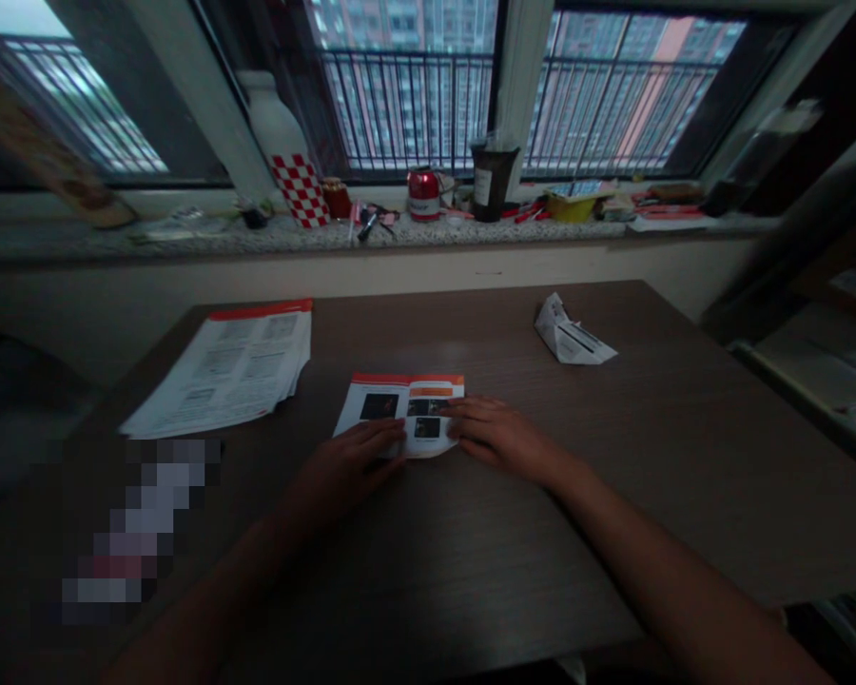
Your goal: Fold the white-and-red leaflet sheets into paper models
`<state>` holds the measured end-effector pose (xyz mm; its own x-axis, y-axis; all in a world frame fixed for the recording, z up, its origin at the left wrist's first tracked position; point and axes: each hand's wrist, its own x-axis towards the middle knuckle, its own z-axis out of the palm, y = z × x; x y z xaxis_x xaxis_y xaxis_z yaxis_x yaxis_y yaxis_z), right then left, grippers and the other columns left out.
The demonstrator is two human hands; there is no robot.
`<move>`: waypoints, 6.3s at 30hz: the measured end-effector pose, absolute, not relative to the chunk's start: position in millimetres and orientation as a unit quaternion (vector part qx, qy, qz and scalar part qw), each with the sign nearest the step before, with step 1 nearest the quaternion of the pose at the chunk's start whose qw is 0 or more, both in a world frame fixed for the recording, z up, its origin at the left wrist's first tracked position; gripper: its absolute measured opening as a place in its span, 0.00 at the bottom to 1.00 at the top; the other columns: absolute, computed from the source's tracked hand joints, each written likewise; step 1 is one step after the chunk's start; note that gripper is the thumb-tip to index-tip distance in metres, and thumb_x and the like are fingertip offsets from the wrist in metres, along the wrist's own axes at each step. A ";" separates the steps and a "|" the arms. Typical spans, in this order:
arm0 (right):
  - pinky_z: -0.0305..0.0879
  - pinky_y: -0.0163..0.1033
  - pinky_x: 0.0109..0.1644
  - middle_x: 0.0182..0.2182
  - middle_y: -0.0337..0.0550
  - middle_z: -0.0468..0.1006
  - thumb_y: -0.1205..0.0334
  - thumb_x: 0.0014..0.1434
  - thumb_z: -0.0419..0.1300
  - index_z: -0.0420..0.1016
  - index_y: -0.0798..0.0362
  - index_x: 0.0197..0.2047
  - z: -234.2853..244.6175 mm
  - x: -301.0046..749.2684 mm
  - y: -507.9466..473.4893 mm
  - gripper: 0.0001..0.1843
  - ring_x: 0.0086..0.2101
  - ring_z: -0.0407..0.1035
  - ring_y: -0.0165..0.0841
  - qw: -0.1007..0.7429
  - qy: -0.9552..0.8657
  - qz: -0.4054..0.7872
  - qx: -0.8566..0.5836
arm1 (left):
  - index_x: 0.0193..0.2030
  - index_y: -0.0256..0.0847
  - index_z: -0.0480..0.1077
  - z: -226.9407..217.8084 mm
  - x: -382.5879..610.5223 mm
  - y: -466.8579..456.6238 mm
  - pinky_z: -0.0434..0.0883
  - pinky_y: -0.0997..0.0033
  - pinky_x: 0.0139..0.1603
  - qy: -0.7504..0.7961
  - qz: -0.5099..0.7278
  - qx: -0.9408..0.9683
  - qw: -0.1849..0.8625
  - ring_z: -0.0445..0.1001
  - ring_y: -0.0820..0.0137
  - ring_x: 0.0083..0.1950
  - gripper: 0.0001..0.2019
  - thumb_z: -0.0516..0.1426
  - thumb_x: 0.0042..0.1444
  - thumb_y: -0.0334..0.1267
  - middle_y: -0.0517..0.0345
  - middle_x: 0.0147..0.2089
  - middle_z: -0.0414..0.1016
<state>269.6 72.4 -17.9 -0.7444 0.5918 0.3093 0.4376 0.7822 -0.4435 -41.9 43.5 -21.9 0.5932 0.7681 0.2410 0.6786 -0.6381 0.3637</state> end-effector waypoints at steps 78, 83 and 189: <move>0.62 0.47 0.49 0.45 0.48 0.76 0.60 0.68 0.61 0.74 0.49 0.46 -35.3 204.5 102.3 0.05 0.45 0.67 0.45 0.232 -0.839 0.071 -0.488 | 0.69 0.46 0.66 -15.9 -34.7 31.0 0.70 0.51 0.69 0.326 0.139 0.924 0.144 0.68 0.57 0.71 0.21 0.58 0.72 0.39 0.51 0.70 0.71; 0.63 0.47 0.50 0.45 0.49 0.76 0.61 0.68 0.62 0.74 0.50 0.47 -34.7 203.5 102.5 0.05 0.46 0.68 0.45 0.231 -0.841 0.067 -0.484 | 0.70 0.45 0.66 -17.4 -34.1 31.0 0.70 0.52 0.69 0.332 0.130 0.924 0.135 0.68 0.56 0.71 0.23 0.59 0.71 0.40 0.50 0.71 0.70; 0.56 0.58 0.76 0.71 0.46 0.67 0.57 0.75 0.56 0.73 0.48 0.66 -34.1 227.1 70.4 0.19 0.70 0.61 0.42 0.191 -0.904 0.111 -0.366 | 0.74 0.44 0.61 -20.8 -42.5 36.3 0.76 0.46 0.63 0.308 0.105 0.939 0.113 0.70 0.51 0.70 0.28 0.59 0.70 0.41 0.47 0.72 0.69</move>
<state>227.1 70.4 -34.1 -0.6590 0.7045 0.2635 0.6194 0.7070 -0.3414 -42.5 36.3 -20.8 0.7884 0.6018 0.1278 0.5540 -0.7848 0.2779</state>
